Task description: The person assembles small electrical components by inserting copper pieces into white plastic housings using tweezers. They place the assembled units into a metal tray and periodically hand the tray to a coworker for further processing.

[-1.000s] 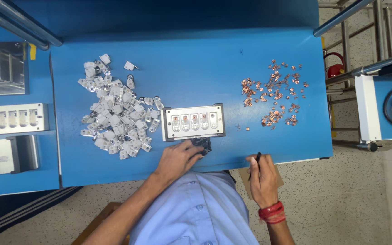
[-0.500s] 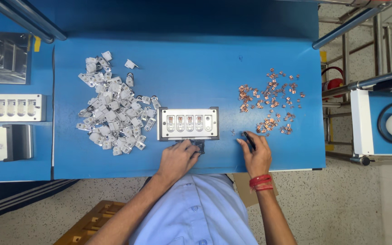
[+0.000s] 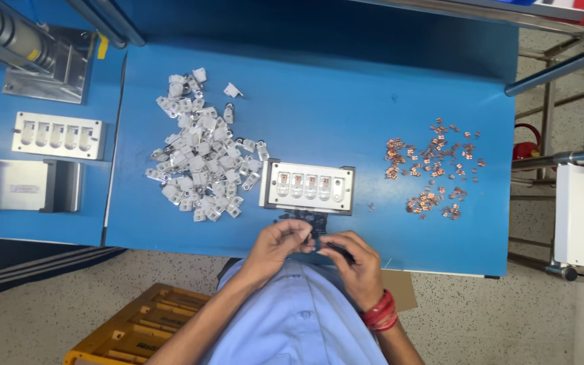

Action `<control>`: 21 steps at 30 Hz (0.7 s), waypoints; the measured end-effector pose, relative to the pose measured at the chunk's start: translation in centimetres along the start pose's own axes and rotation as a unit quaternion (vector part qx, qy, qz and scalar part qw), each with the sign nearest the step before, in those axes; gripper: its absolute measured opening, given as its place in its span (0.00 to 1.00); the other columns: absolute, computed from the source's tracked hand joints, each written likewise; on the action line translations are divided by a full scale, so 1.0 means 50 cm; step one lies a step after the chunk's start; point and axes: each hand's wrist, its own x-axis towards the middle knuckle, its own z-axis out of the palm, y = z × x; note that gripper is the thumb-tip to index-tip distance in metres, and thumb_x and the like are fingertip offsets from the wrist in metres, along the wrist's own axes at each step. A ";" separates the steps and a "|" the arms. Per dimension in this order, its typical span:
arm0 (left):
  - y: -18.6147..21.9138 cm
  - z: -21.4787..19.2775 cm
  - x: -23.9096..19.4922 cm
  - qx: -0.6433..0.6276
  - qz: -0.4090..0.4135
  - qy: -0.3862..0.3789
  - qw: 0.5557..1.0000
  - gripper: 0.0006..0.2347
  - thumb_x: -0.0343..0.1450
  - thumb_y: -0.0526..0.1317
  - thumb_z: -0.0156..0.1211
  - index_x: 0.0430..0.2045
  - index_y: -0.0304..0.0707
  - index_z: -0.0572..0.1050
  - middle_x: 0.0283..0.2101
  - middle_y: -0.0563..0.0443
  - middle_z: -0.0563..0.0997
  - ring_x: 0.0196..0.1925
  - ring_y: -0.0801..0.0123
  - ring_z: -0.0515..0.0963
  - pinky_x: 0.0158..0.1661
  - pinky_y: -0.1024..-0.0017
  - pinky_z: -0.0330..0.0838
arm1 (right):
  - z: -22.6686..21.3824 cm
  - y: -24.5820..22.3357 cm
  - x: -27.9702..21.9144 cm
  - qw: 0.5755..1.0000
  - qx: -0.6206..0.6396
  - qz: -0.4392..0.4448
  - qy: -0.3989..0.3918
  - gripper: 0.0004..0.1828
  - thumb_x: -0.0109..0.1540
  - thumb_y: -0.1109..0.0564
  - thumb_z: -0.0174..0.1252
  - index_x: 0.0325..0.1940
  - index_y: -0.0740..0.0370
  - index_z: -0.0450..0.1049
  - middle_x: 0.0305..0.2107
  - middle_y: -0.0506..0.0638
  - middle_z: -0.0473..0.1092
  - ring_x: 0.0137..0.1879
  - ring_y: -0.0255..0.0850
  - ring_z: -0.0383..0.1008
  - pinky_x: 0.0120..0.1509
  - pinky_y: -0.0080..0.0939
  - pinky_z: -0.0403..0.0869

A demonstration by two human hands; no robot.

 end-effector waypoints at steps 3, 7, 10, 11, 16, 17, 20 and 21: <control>0.005 -0.011 -0.009 -0.022 -0.013 -0.022 0.999 0.13 0.75 0.38 0.60 0.50 0.26 0.77 0.42 0.48 0.82 0.42 0.73 0.82 0.44 0.75 0.78 | 0.030 -0.036 0.021 0.999 -0.035 -0.031 0.009 0.13 0.58 0.67 0.66 0.46 0.66 0.79 0.38 0.53 0.77 0.42 0.39 0.81 0.46 0.35 0.79; 0.038 -0.024 -0.020 0.069 0.023 -0.038 0.997 0.18 0.74 0.36 0.62 0.58 0.29 0.74 0.43 0.48 0.82 0.43 0.75 0.80 0.44 0.77 0.76 | 0.051 -0.057 0.037 0.997 -0.071 -0.029 0.017 0.13 0.57 0.67 0.67 0.46 0.65 0.80 0.38 0.52 0.77 0.41 0.38 0.81 0.44 0.34 0.79; 0.054 -0.033 -0.028 0.012 -0.008 -0.035 0.999 0.21 0.71 0.35 0.64 0.58 0.29 0.69 0.41 0.47 0.85 0.41 0.76 0.83 0.40 0.77 0.77 | 0.057 -0.061 0.037 0.996 -0.068 -0.054 0.008 0.13 0.57 0.67 0.67 0.46 0.65 0.80 0.38 0.52 0.77 0.42 0.39 0.81 0.44 0.34 0.79; 0.058 -0.039 -0.029 0.010 -0.020 -0.035 0.999 0.21 0.71 0.34 0.64 0.58 0.28 0.69 0.40 0.45 0.85 0.39 0.74 0.83 0.39 0.77 0.77 | 0.059 -0.061 0.036 0.996 -0.066 -0.053 0.001 0.14 0.57 0.67 0.67 0.46 0.64 0.81 0.37 0.52 0.77 0.42 0.39 0.81 0.44 0.34 0.79; 0.066 -0.073 -0.025 0.040 -0.058 -0.044 0.997 0.19 0.69 0.30 0.67 0.54 0.27 0.70 0.35 0.43 0.86 0.34 0.73 0.84 0.35 0.78 0.78 | 0.069 -0.064 0.032 0.995 -0.059 -0.084 -0.018 0.14 0.56 0.66 0.68 0.47 0.64 0.81 0.37 0.51 0.76 0.41 0.39 0.80 0.44 0.34 0.78; 0.065 -0.075 -0.023 0.026 -0.068 -0.041 0.997 0.19 0.69 0.30 0.67 0.53 0.28 0.69 0.35 0.43 0.86 0.34 0.73 0.84 0.35 0.77 0.79 | 0.072 -0.064 0.030 0.995 -0.056 -0.086 -0.010 0.14 0.56 0.66 0.68 0.46 0.64 0.81 0.36 0.51 0.76 0.41 0.38 0.80 0.43 0.34 0.78; 0.065 -0.071 -0.018 -0.001 -0.073 -0.040 0.996 0.18 0.68 0.30 0.66 0.51 0.28 0.69 0.35 0.43 0.86 0.35 0.72 0.85 0.35 0.76 0.80 | 0.080 -0.065 0.028 0.996 -0.053 -0.078 0.009 0.13 0.56 0.65 0.69 0.46 0.63 0.82 0.35 0.51 0.76 0.39 0.38 0.79 0.42 0.34 0.77; 0.068 -0.067 -0.017 -0.002 -0.058 -0.046 0.997 0.18 0.69 0.30 0.66 0.51 0.28 0.69 0.35 0.44 0.86 0.35 0.71 0.85 0.35 0.76 0.80 | 0.080 -0.064 0.029 0.996 -0.052 -0.073 0.015 0.13 0.56 0.65 0.69 0.45 0.63 0.82 0.35 0.51 0.76 0.39 0.38 0.79 0.42 0.34 0.77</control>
